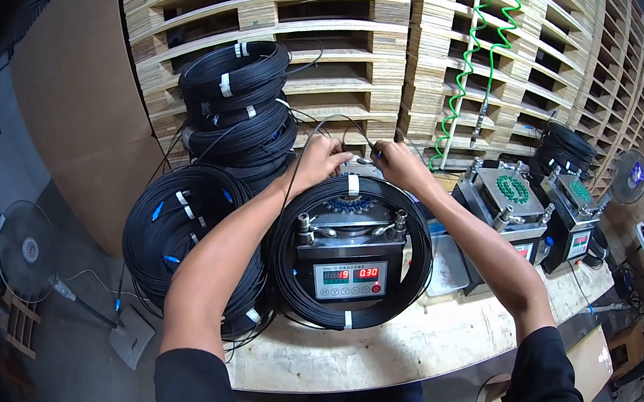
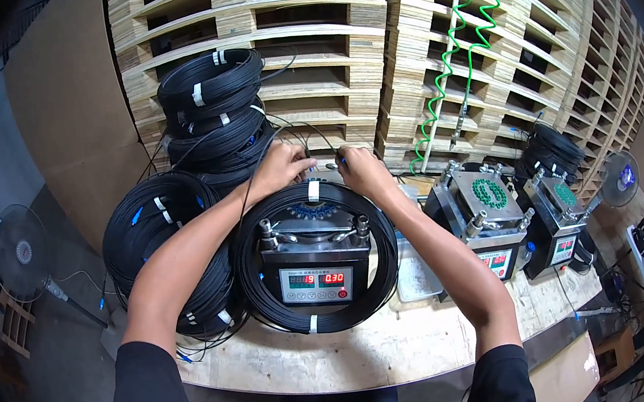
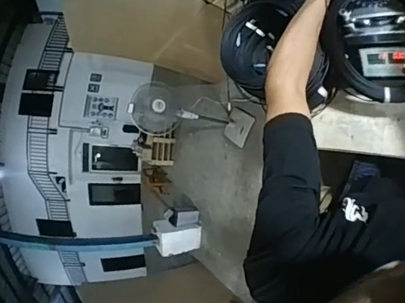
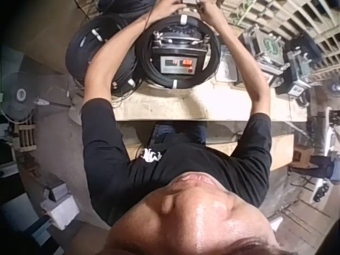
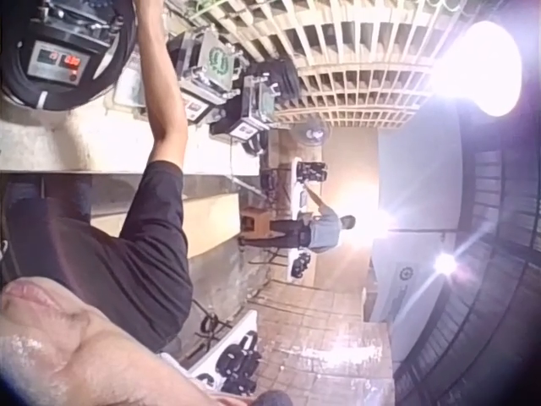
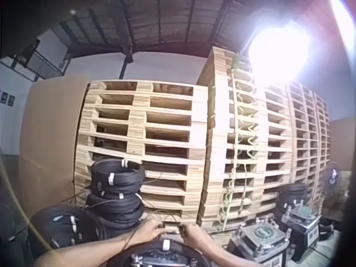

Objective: Polishing the tips of fiber optic cables using a specialized high-speed polishing machine.

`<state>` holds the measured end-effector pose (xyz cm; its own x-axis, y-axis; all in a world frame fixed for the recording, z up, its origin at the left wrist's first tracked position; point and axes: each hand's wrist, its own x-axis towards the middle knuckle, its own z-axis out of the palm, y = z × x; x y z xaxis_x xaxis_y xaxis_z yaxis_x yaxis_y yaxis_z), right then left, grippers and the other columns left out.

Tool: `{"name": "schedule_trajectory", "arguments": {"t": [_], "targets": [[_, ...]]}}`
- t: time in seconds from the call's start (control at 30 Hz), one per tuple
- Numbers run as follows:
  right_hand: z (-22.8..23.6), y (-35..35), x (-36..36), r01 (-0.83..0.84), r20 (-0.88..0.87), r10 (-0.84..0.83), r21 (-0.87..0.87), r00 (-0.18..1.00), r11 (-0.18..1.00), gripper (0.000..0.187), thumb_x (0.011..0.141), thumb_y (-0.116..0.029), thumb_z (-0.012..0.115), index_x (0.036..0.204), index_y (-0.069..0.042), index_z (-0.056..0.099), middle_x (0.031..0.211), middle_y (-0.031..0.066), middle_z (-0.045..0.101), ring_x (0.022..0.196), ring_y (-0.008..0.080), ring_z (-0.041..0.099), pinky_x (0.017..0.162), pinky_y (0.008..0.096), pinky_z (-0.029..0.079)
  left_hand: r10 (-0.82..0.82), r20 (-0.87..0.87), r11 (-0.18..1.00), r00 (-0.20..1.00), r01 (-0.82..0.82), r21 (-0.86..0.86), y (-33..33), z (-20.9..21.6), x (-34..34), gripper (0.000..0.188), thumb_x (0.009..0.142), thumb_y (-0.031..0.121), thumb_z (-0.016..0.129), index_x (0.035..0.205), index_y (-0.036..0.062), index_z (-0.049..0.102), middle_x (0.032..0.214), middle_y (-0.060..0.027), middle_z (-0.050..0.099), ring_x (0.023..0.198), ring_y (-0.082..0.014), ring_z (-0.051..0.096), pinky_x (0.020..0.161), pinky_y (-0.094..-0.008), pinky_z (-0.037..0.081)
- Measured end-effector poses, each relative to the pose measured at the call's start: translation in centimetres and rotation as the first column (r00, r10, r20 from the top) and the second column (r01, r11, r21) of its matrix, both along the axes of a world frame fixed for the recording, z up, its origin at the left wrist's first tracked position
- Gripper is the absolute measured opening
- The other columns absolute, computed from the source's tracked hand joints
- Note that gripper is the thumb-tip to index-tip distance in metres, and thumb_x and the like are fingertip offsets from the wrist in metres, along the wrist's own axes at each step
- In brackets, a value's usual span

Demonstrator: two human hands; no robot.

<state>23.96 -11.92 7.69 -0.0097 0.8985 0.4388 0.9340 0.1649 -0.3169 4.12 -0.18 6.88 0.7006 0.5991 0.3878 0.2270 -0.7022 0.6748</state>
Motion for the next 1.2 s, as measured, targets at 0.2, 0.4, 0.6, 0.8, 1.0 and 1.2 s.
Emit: {"name": "schedule_trajectory", "arguments": {"t": [0.2,0.4,0.6,0.8,1.0,1.2], "targets": [[0.9,-2.1,-0.6,-0.112,-0.047,0.116,0.082,0.992,0.990,0.028,0.092,-0.005,0.056,0.118,0.002,0.061,0.094,0.0293,0.065,0.092,0.0456,0.063,0.082,0.0515,0.048,0.028,-0.055,0.973,0.998,-0.014,0.231,-0.4,1.0,-2.0,0.025,0.092,0.020,0.068,0.093,-0.0054,0.069,0.081,-0.0182,0.073,0.074,-0.0207,0.071,0.067,-0.0341,0.052],[3.4,-8.6,-5.4,-0.370,-0.263,0.371,0.053,0.891,0.927,0.062,0.086,0.012,0.048,0.146,0.000,0.041,0.098,0.0168,0.063,0.093,0.0295,0.062,0.087,0.0360,0.049,-0.034,-0.119,0.985,0.992,0.053,0.164,-0.9,5.5,-6.5,0.032,0.093,0.023,0.069,0.113,-0.0017,0.070,0.079,-0.0137,0.071,0.067,-0.0145,0.063,0.065,-0.0303,0.051],[4.4,-9.1,-4.0,-0.469,-0.722,0.221,-0.159,0.655,0.869,0.032,0.098,-0.007,0.046,0.130,-0.008,0.051,0.081,-0.0015,0.051,0.066,0.0061,0.041,0.058,0.0231,0.036,-0.014,-0.075,0.976,0.997,0.030,0.214,-3.5,9.0,-9.1,0.030,0.097,0.018,0.062,0.120,-0.0007,0.068,0.075,-0.0068,0.065,0.067,-0.0117,0.058,0.066,-0.0280,0.049],[0.7,-6.5,0.9,0.064,-0.148,-0.027,0.255,0.989,0.965,0.033,0.100,-0.023,0.056,0.090,0.005,0.069,0.070,0.0222,0.067,0.069,0.0379,0.069,0.068,0.0492,0.051,0.038,-0.063,0.866,0.997,-0.001,0.501,-5.3,9.5,-9.6,0.033,0.096,0.014,0.062,0.127,0.0034,0.065,0.100,-0.0191,0.072,0.087,-0.0258,0.069,0.078,-0.0369,0.054],[1.5,-9.0,4.8,-0.442,-0.606,0.173,-0.328,0.777,0.835,0.030,0.105,-0.019,0.054,0.129,-0.004,0.061,0.068,0.0019,0.063,0.053,0.0061,0.048,0.047,0.0248,0.038,0.360,-0.314,0.845,0.879,-0.164,0.510,-7.9,4.8,-12.9,0.036,0.093,0.009,0.061,0.129,0.0137,0.065,0.101,-0.0239,0.069,0.094,-0.0424,0.066,0.083,-0.0476,0.055],[-3.5,-10.0,9.8,-0.291,-0.446,0.169,-0.222,0.879,0.931,0.047,0.095,0.003,0.053,0.139,-0.012,0.060,0.081,-0.0006,0.065,0.065,0.0060,0.050,0.056,0.0232,0.039,0.399,-0.381,0.811,0.834,-0.127,0.571,-9.2,2.4,-14.3,0.042,0.079,-0.004,0.062,0.120,0.0057,0.070,0.097,-0.0175,0.070,0.094,-0.0350,0.065,0.087,-0.0435,0.052]]}}
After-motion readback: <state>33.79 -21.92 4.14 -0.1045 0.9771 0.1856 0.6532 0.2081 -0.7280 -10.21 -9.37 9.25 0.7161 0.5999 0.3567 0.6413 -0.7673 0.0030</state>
